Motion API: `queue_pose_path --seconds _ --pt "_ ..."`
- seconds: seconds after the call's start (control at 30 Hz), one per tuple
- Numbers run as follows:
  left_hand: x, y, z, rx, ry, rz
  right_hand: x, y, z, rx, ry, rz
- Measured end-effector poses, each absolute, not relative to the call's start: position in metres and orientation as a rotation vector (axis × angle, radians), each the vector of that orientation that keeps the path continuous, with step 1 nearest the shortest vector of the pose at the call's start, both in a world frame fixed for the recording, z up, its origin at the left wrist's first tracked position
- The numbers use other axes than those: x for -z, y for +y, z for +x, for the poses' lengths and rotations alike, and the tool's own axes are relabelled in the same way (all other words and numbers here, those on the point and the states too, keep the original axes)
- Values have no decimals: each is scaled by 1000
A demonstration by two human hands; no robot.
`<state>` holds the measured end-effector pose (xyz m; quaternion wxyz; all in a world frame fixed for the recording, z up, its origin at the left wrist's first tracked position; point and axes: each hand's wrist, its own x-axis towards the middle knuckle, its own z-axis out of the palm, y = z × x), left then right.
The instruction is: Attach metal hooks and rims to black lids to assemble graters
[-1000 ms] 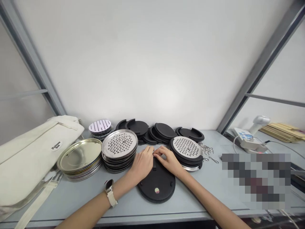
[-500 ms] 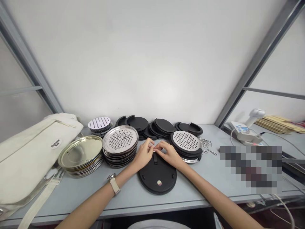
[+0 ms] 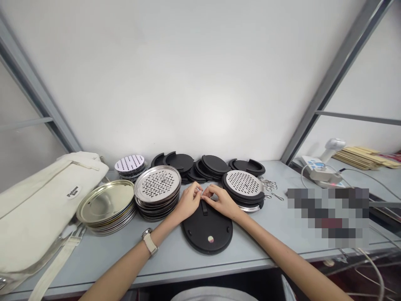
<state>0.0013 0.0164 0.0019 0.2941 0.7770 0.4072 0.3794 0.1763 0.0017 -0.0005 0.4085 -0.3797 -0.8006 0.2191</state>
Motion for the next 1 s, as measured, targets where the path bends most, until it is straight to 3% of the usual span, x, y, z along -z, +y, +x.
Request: queue_pose_path --seconds 1.0 --pt "-2 17 2 -973 1050 2110 0 2 173 -457 -2035 -1129"
